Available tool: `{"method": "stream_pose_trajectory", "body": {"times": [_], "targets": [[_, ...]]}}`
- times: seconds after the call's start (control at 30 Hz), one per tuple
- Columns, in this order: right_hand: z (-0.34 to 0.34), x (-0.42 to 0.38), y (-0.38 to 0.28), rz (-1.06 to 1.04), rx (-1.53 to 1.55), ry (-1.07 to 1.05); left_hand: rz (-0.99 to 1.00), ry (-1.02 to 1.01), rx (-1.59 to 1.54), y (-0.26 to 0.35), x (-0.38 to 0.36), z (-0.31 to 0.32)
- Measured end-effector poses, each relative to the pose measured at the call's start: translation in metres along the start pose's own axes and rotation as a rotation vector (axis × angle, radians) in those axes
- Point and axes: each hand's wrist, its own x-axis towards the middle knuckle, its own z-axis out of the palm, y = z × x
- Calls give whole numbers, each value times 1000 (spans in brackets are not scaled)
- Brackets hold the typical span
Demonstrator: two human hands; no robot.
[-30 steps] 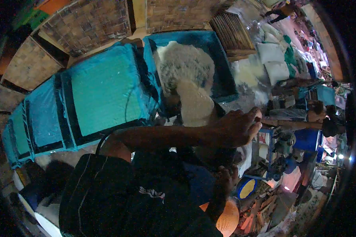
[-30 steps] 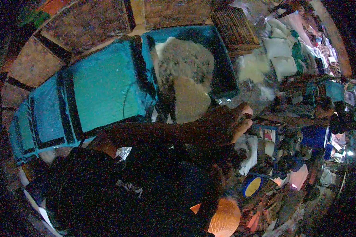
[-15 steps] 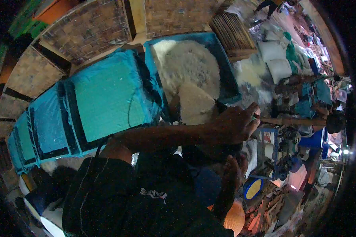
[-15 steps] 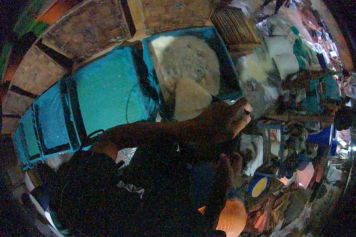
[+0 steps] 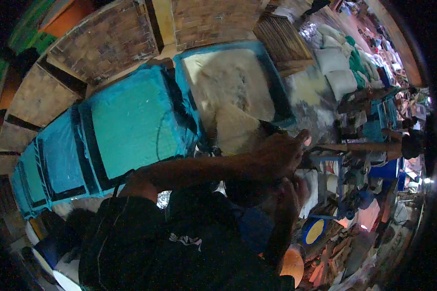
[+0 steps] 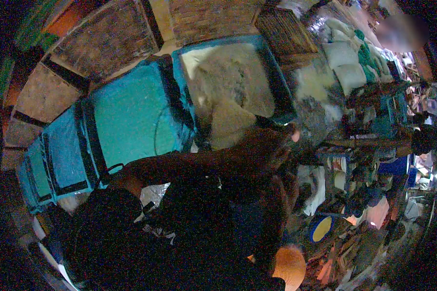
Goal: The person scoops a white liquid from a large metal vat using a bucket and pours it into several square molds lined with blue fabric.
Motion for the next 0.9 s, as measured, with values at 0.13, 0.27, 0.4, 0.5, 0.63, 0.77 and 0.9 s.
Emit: {"method": "stream_pose_trajectory", "body": {"times": [0.13,0.27,0.4,0.5,0.63,0.77,0.9], "targets": [[15,-3,8,-531,-649,235,-31,27,86,-5,-4,13],[-5,25,23,-98,184,-200,-38,-52,60,-17,-9,13],[23,4,5,-62,234,-116,58,16,127,-13,-22,2],[18,19,22,-122,168,-195,-111,-139,151,-10,-27,-5],[19,41,35,-188,137,-254,-97,-147,128,-10,-28,-11],[35,45,45,-217,75,-129,-107,-181,217,-8,-44,-28],[55,51,42,-246,104,-246,-46,-207,323,-34,-60,-31]]}}
